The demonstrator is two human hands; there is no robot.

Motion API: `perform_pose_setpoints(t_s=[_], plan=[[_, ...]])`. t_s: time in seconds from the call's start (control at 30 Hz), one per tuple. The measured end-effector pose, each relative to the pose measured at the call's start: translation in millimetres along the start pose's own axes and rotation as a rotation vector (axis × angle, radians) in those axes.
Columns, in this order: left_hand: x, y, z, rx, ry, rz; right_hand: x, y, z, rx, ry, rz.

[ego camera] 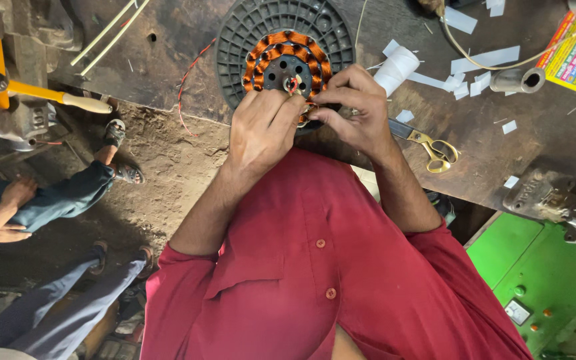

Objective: The person assembles electrical components by twisting wires together, wrapping them with white tape, and securing them with a white plastic band. They use shears to trim excess wire and tape, then place the finished unit on the workbench.

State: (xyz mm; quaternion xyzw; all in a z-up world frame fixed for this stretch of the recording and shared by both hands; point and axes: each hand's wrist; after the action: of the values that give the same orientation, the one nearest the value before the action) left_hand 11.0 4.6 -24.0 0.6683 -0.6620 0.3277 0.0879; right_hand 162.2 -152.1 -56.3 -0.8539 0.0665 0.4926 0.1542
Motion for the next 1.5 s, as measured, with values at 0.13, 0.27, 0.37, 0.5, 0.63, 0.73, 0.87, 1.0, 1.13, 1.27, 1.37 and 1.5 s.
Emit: perform_pose_setpoints(t_s=[0.13, 0.27, 0.37, 0.5, 0.63, 0.73, 0.87, 1.0, 1.13, 1.27, 1.37, 1.5], plan=[[-4.1, 3.8, 0.0, 0.003, 0.029, 0.005, 2.8, -5.7, 6.5, 0.012, -0.001, 0.007], [-5.5, 4.0, 4.4, 0.023, 0.004, -0.003, 5.3, -3.8, 15.1, 0.081, 0.097, -0.024], [-7.4, 2.4, 6.5, 0.045, -0.003, 0.007, 7.8, -0.6, 12.4, 0.035, 0.053, -0.049], [-6.8, 3.8, 9.5, 0.039, 0.046, -0.02, 11.4, 5.2, 5.8, 0.002, -0.103, -0.005], [-5.5, 3.8, 6.1, -0.009, 0.047, -0.048, 11.6, 3.7, 7.1, 0.002, -0.197, -0.022], [-1.7, 5.5, 4.2, -0.025, -0.036, -0.008, 9.1, 5.0, 6.4, -0.014, -0.181, -0.001], [-1.7, 4.0, 0.6, -0.074, -0.051, 0.074, 11.8, 5.9, -2.5, -0.107, -0.033, -0.079], [-4.6, 5.2, -5.4, -0.116, 0.095, 0.094, 15.9, 6.8, -3.8, -0.124, -0.131, -0.065], [-7.7, 2.7, -8.1, -0.144, 0.113, 0.125, 18.1, 9.0, -2.6, -0.108, -0.211, -0.04], [-6.0, 4.5, -8.5, -0.154, 0.078, 0.072, 18.8, 10.3, -1.4, -0.102, -0.191, -0.054], [-5.1, 5.0, -5.8, -0.165, 0.079, 0.04, 18.1, 9.5, -1.3, -0.094, -0.233, -0.029], [-6.4, 5.1, 0.9, -0.154, 0.112, -0.001, 16.7, 8.9, -2.0, -0.098, -0.234, -0.018]])
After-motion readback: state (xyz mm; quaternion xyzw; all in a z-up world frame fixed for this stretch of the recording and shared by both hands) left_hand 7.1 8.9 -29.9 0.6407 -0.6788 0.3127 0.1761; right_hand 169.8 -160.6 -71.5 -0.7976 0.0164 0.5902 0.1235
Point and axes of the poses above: each hand's wrist, its own y-axis away from the middle knuckle, its own z-axis out of the palm, x = y × z, and after that the axes turned 15 degrees about -x, right-handed
